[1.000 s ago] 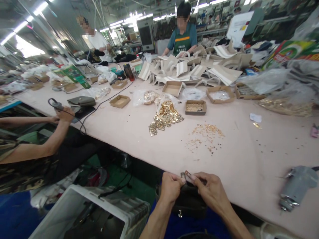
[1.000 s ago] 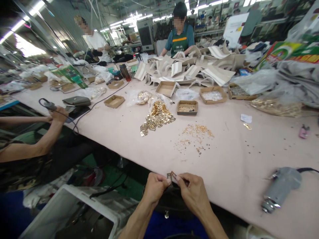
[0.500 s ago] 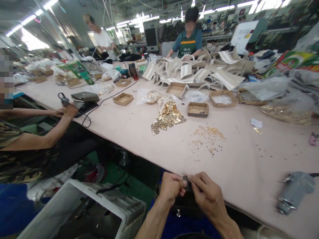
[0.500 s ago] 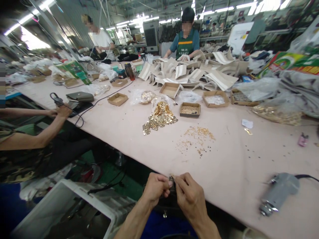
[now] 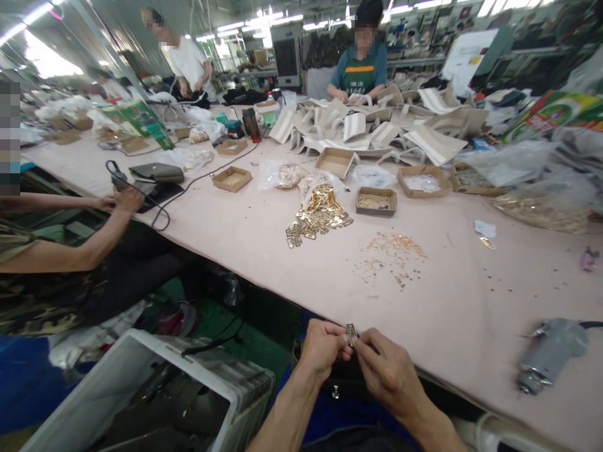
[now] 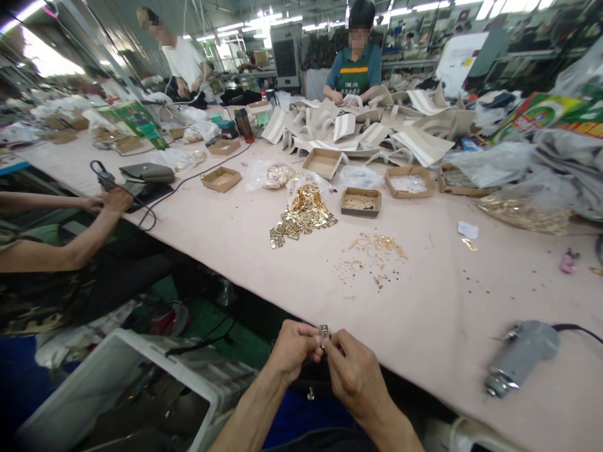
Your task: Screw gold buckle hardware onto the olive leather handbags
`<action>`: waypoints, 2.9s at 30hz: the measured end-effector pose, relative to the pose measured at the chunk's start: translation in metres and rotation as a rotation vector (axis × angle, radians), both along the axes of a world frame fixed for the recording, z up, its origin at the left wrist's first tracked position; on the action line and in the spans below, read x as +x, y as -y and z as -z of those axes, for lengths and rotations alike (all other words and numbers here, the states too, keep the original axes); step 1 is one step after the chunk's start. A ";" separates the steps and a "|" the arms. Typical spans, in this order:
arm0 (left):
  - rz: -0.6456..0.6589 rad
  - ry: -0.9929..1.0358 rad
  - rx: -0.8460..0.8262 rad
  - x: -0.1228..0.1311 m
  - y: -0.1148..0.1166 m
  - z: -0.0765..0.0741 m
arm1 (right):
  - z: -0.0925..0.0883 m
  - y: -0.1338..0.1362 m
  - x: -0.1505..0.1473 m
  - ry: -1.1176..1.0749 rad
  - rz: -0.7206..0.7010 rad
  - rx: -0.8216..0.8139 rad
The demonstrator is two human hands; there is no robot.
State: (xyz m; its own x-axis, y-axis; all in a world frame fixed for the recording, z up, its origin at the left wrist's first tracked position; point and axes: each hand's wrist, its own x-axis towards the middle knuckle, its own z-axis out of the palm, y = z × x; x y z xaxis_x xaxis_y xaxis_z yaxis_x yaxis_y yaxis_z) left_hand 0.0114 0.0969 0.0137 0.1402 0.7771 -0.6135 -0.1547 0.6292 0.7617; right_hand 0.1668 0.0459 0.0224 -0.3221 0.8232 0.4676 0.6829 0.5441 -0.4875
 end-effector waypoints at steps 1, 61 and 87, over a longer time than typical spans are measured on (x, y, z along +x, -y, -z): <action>0.008 0.006 0.002 -0.001 0.000 -0.001 | 0.000 0.000 0.001 0.005 -0.011 -0.001; 0.117 -0.052 0.175 -0.004 0.016 -0.010 | -0.030 -0.050 0.011 -0.555 0.104 -0.911; -0.021 -0.186 0.197 0.006 0.021 0.013 | -0.035 0.017 0.239 0.155 1.447 -0.548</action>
State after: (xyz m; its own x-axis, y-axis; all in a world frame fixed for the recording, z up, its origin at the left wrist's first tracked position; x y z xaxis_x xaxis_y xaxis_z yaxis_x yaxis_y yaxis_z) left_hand 0.0177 0.0756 0.0004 0.0216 0.8854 -0.4643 -0.0120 0.4646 0.8855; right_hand 0.4059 0.0285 0.0579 0.8542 0.5170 0.0547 0.5104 -0.8141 -0.2768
